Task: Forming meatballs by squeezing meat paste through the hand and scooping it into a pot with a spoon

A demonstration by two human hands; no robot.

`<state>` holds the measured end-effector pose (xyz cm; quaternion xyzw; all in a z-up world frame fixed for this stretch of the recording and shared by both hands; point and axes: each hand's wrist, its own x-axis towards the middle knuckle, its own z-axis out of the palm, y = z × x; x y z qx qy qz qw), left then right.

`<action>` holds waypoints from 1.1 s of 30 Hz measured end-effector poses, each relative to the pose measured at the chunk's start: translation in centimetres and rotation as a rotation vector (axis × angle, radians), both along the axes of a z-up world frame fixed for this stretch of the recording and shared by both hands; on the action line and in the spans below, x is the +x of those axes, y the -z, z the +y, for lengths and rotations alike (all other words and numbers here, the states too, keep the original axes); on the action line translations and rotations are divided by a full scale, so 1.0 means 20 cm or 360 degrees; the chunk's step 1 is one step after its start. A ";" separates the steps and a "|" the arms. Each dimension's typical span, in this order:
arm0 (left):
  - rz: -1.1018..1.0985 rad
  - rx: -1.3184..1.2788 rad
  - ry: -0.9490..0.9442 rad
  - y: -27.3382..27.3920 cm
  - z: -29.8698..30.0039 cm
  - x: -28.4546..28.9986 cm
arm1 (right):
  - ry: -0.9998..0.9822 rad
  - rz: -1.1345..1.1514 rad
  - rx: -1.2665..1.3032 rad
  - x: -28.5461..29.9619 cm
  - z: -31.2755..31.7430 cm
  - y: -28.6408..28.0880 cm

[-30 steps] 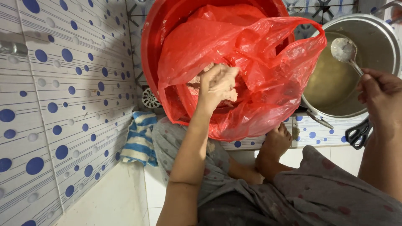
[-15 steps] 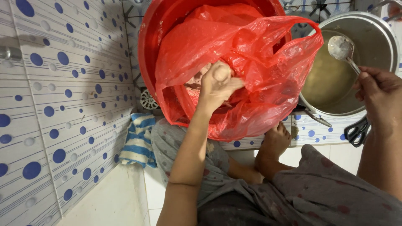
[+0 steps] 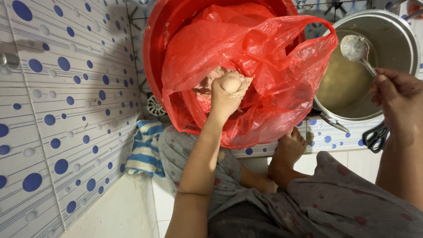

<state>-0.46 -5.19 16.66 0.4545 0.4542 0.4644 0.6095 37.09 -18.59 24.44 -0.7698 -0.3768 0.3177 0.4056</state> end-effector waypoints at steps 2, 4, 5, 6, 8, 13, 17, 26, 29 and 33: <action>-0.0023 -0.0025 0.0136 -0.11 0.00 -0.01 | -0.0022 -0.0006 0.0022 -0.01 -0.01 -0.01; -0.0046 -0.0049 0.0274 -0.14 0.02 -0.02 | -0.0042 -0.0012 0.0045 -0.04 -0.01 -0.04; -0.0338 -0.0022 0.0386 -0.11 0.03 -0.02 | -0.0065 -0.0037 0.0051 -0.07 -0.01 -0.08; -0.0631 0.0003 0.0496 -0.08 0.05 -0.02 | -0.0088 -0.0062 0.0058 -0.10 0.00 -0.11; -0.0459 0.0060 0.0414 -0.12 0.04 -0.02 | -0.0064 -0.0038 0.0054 -0.11 0.00 -0.12; -0.0651 0.0019 0.0260 -0.15 0.04 0.04 | -0.0079 -0.0068 0.0056 -0.16 0.01 -0.16; -0.0077 -0.0096 0.0098 -0.11 0.06 0.04 | -0.0076 0.0001 0.0108 -0.18 0.01 -0.14; -0.0719 -0.0384 0.0331 -0.09 0.09 0.04 | -0.0118 -0.0031 0.0118 -0.32 0.01 -0.28; -0.1186 -0.0355 0.0413 -0.08 0.07 0.06 | -0.0089 -0.0030 0.0222 -0.36 -0.02 -0.31; -0.0791 0.0008 0.0296 -0.12 0.03 0.11 | -0.0167 -0.0368 0.0420 -0.48 -0.11 -0.34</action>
